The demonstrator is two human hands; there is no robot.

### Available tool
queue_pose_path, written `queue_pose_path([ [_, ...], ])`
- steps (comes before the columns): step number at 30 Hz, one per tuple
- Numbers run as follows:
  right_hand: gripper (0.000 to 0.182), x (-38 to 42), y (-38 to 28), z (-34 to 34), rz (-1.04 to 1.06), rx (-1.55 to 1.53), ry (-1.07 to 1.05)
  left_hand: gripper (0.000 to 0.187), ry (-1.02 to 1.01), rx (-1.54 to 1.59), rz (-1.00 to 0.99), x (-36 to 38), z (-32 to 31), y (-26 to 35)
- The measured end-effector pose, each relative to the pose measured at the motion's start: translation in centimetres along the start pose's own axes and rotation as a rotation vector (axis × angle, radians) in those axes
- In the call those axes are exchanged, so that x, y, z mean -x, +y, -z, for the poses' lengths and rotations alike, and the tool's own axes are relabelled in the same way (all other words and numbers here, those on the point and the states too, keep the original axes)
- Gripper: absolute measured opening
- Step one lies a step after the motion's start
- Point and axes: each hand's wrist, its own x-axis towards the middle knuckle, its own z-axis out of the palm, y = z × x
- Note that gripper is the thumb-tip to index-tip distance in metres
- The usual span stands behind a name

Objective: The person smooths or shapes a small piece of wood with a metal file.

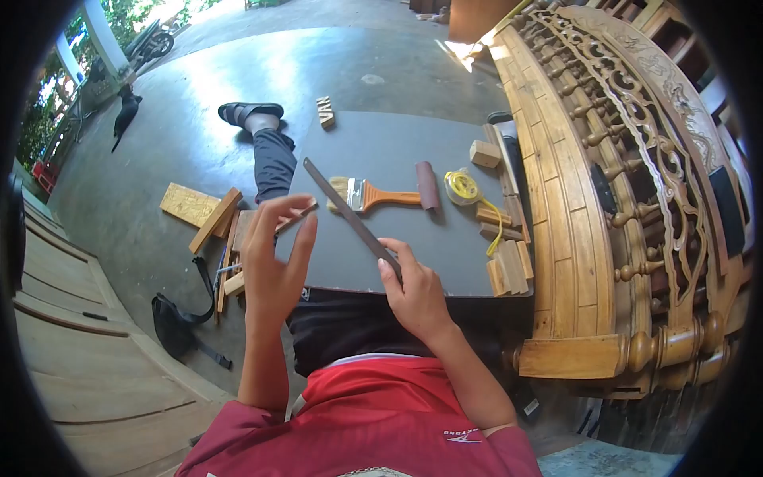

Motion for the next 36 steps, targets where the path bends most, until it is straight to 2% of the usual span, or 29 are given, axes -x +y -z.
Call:
queue_pose_path([
  [3, 0.031, 0.1, 0.2, -0.4, 0.015, 0.003, 0.015, 0.038, 0.004, -0.352, 0.052, 1.1, -1.9, -7.0],
  [6, 0.031, 0.2, 0.3, -0.7, 0.04, 0.033, 0.029, 0.051, -0.062, -0.494, 0.045, 1.9, -3.6, -11.2],
  [8, 0.031, 0.3, 0.6, -1.0, 0.072, 0.074, 0.045, 0.052, -0.087, -0.521, 0.081, 1.9, -4.7, -12.6],
  [10, 0.032, 0.2, 0.9, -1.2, 0.121, 0.116, 0.062, 0.052, -0.08, -0.563, 0.076, 1.4, -5.2, -13.2],
  [13, 0.033, 0.3, 1.1, -1.6, 0.202, 0.182, 0.074, 0.05, -0.175, -0.596, 0.212, 0.1, -5.1, -13.2],
  [16, 0.035, 0.4, 1.2, -1.6, 0.27, 0.239, 0.08, 0.048, -0.142, -0.646, 0.253, -0.4, -5.8, -14.5],
  [27, 0.043, 0.4, 1.5, -1.6, 0.434, 0.404, 0.042, 0.044, -0.071, -0.645, 0.194, -0.5, -5.9, -14.8],
  [34, 0.058, 0.3, 1.1, -1.3, 0.481, 0.446, -0.014, 0.044, -0.03, -0.629, 0.185, -0.6, -6.0, -15.2],
  [36, 0.062, 0.5, 0.8, -0.9, 0.481, 0.462, -0.049, 0.043, -0.079, -0.61, 0.229, -0.8, -5.7, -14.9],
])
